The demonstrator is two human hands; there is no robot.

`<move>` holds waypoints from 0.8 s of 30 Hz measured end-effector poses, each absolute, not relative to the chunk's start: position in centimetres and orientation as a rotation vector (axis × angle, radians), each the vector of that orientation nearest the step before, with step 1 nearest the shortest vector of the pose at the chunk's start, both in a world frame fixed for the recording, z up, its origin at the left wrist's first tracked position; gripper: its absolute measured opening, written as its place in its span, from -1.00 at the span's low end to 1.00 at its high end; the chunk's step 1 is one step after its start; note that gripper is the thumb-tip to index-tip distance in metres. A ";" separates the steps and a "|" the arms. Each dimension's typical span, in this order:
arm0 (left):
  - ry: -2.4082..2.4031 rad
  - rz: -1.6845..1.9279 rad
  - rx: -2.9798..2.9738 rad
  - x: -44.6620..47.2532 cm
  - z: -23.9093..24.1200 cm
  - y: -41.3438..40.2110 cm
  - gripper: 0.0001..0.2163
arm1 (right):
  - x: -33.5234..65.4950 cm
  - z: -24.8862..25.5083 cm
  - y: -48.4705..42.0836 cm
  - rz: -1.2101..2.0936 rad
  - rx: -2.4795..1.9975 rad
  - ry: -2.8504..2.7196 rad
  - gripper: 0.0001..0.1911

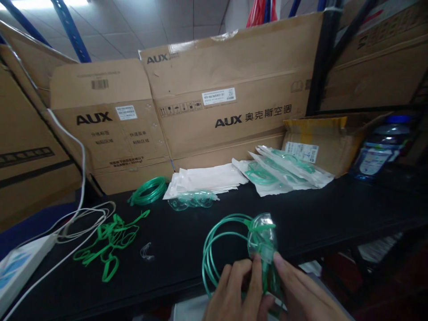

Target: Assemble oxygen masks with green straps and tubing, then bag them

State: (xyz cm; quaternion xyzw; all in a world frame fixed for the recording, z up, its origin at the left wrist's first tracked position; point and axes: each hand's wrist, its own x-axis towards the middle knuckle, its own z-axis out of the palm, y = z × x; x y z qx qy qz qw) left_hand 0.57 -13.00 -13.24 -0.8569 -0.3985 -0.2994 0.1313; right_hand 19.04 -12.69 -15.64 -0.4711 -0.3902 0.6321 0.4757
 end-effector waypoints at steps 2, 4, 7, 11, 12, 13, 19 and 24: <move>-1.119 -0.851 -2.507 0.8 -12.4 -12.3 -0.58 | 18.1 -14.0 -12.2 1.563 -1.143 -0.824 -0.37; -1.116 -0.791 -2.473 1.4 -11.4 -11.4 -0.57 | 17.3 -12.0 -11.6 1.560 -1.124 -0.731 -0.32; -1.198 -0.671 -2.361 3.1 -9.6 -10.1 -0.63 | 16.5 -9.3 -10.1 1.541 -1.027 -0.697 -0.38; -1.337 -0.573 -2.414 4.8 -6.7 -9.1 -0.69 | 17.1 -7.7 -7.2 1.460 -0.963 -0.944 -0.49; -1.341 -0.566 -2.481 4.8 -5.8 -9.0 -0.68 | 17.6 -7.6 -6.4 1.429 -0.970 -0.998 -0.48; -1.332 -0.567 -2.551 4.5 -5.0 -8.9 -0.69 | 18.2 -7.6 -5.7 1.404 -0.973 -1.048 -0.47; -1.438 -0.448 -2.525 1.7 -0.3 -3.6 -0.71 | 21.9 -8.2 -2.5 1.217 -0.954 -1.294 -0.42; -1.417 -0.295 -2.516 2.9 0.1 5.2 -0.75 | 22.5 -9.4 -1.6 1.147 -0.900 -1.196 -0.50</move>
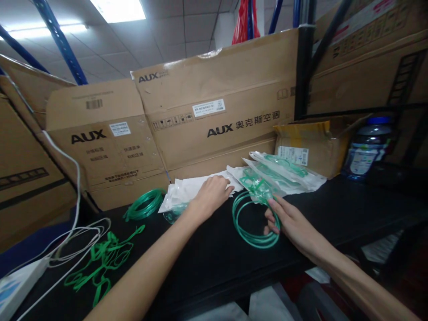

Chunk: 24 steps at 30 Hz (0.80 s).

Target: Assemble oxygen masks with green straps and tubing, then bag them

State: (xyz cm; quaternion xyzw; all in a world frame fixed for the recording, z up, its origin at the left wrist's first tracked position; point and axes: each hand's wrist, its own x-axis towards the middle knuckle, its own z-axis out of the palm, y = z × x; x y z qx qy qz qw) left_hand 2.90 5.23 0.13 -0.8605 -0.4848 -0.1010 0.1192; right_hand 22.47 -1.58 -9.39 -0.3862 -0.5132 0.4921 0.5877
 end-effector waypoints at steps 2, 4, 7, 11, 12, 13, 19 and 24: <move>-1.411 -0.203 -2.542 4.2 -0.6 7.8 -0.74 | 22.4 -9.7 -1.3 1.131 -0.885 -1.183 -0.49; -1.413 -0.124 -2.552 5.6 -1.5 9.5 -0.71 | 22.3 -9.9 -1.1 1.129 -0.880 -1.184 -0.49; -1.430 -0.062 -2.538 7.4 -2.7 10.8 -0.70 | 22.4 -9.8 -1.1 1.137 -0.869 -1.191 -0.49; -1.443 -0.073 -2.506 8.7 -3.2 11.2 -0.69 | 22.5 -9.7 -1.3 1.144 -0.857 -1.197 -0.48; -1.443 -0.086 -2.500 8.7 -3.2 11.3 -0.69 | 22.5 -9.6 -1.4 1.147 -0.855 -1.201 -0.48; -1.444 -0.102 -2.493 8.7 -3.0 11.3 -0.70 | 22.5 -9.6 -1.4 1.150 -0.853 -1.206 -0.49; -1.486 -0.286 -2.412 6.0 -0.2 10.3 -0.74 | 22.6 -9.4 -1.3 1.162 -0.845 -1.218 -0.51; -1.509 -0.568 -2.341 1.5 2.1 6.3 -0.91 | 22.6 -9.3 -1.8 1.157 -0.806 -1.198 -0.49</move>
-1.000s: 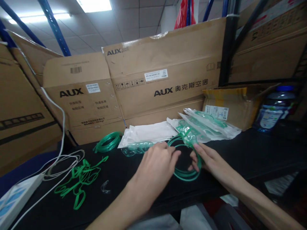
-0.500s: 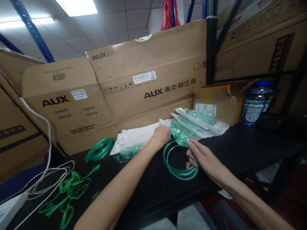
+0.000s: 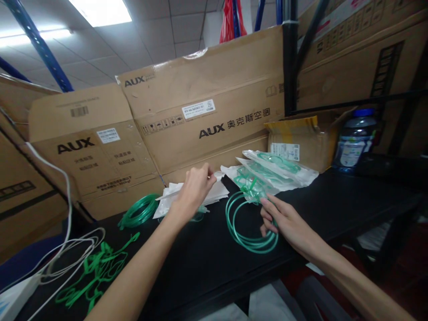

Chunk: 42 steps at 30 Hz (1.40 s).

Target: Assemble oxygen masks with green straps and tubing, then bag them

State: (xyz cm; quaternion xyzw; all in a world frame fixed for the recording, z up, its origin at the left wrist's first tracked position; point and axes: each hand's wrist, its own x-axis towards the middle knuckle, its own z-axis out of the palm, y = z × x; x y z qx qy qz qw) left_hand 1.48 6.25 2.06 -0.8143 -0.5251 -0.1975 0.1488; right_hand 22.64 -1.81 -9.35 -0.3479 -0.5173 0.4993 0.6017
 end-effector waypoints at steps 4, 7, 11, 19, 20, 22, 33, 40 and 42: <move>-1.557 -0.728 -2.343 -1.8 1.5 2.0 -0.93 | 22.7 -9.4 -2.1 1.179 -0.764 -1.194 -0.53; -1.603 -0.768 -2.381 -3.1 0.5 0.1 -0.87 | 22.8 -9.4 -2.3 1.196 -0.748 -1.192 -0.55; -1.654 -0.672 -2.383 -3.6 -0.1 -0.3 -0.82 | 22.7 -9.0 -2.7 1.232 -0.756 -1.170 -0.54; -1.641 -0.259 -2.242 -2.6 0.3 -0.3 -0.77 | 22.6 -8.9 -2.6 1.243 -0.813 -1.120 -0.50; -1.622 -0.222 -2.234 -2.4 0.3 -0.2 -0.79 | 22.6 -8.9 -2.5 1.231 -0.823 -1.122 -0.50; -1.581 -0.178 -2.227 -2.1 0.5 -0.1 -0.81 | 22.6 -9.0 -2.5 1.211 -0.843 -1.118 -0.51; -1.484 -0.385 -2.199 -2.5 -1.6 1.3 -0.75 | 21.6 -6.9 -3.9 1.382 -0.761 -0.862 -0.55; -1.365 -0.546 -2.300 -2.4 -2.3 1.4 -0.74 | 18.5 -7.2 -3.1 1.426 -0.676 -0.905 -0.57; -1.355 -0.593 -2.310 -2.3 -2.4 1.3 -0.74 | 18.0 -7.3 -2.7 1.373 -0.717 -0.909 -0.54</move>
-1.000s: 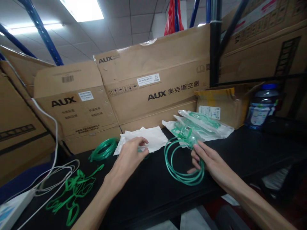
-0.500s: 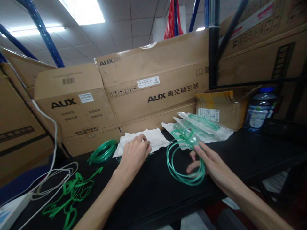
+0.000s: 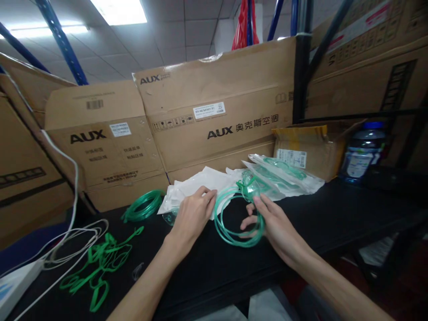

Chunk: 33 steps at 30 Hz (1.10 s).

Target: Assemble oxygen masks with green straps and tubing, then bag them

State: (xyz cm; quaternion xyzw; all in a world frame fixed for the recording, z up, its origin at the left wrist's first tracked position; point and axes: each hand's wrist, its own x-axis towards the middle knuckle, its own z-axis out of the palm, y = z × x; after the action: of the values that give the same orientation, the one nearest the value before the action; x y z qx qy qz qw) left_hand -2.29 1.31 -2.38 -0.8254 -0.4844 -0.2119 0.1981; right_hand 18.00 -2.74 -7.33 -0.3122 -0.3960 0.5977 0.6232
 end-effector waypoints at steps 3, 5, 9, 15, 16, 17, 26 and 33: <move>-1.350 -0.658 -2.307 -2.0 -2.6 1.1 -0.73 | 17.6 -7.6 -2.3 1.265 -0.814 -0.894 -0.50; -1.341 -0.693 -2.306 -1.7 -2.9 0.8 -0.72 | 17.3 -7.9 -2.0 1.202 -0.857 -0.874 -0.48; -1.305 -0.737 -2.326 -0.8 -3.4 0.4 -0.66 | 16.5 -8.5 -1.5 1.140 -0.822 -0.873 -0.50; -1.332 -0.803 -2.320 -0.2 -3.7 1.0 -0.79 | 15.6 -8.4 -2.3 1.173 -0.757 -0.979 -0.52; -1.344 -0.826 -2.310 -0.3 -3.7 1.1 -0.80 | 15.6 -8.3 -2.4 1.176 -0.751 -0.989 -0.51; -1.359 -0.853 -2.296 -0.3 -3.6 1.3 -0.80 | 15.5 -8.3 -2.6 1.177 -0.746 -1.002 -0.50; -1.293 -0.950 -2.351 -1.1 -2.9 2.1 -0.80 | 15.5 -8.2 -3.1 1.248 -0.735 -1.105 -0.48; -1.204 -0.889 -2.429 -1.6 -2.6 1.9 -0.82 | 15.6 -8.1 -3.2 1.252 -0.740 -1.082 -0.47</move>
State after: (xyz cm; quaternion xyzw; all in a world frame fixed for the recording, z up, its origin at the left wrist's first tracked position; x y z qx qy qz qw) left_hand -1.56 1.86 -2.59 -0.8425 -0.4175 -0.3085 0.1440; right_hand 15.57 -3.21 -8.11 -0.3212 -0.4701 0.5439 0.6165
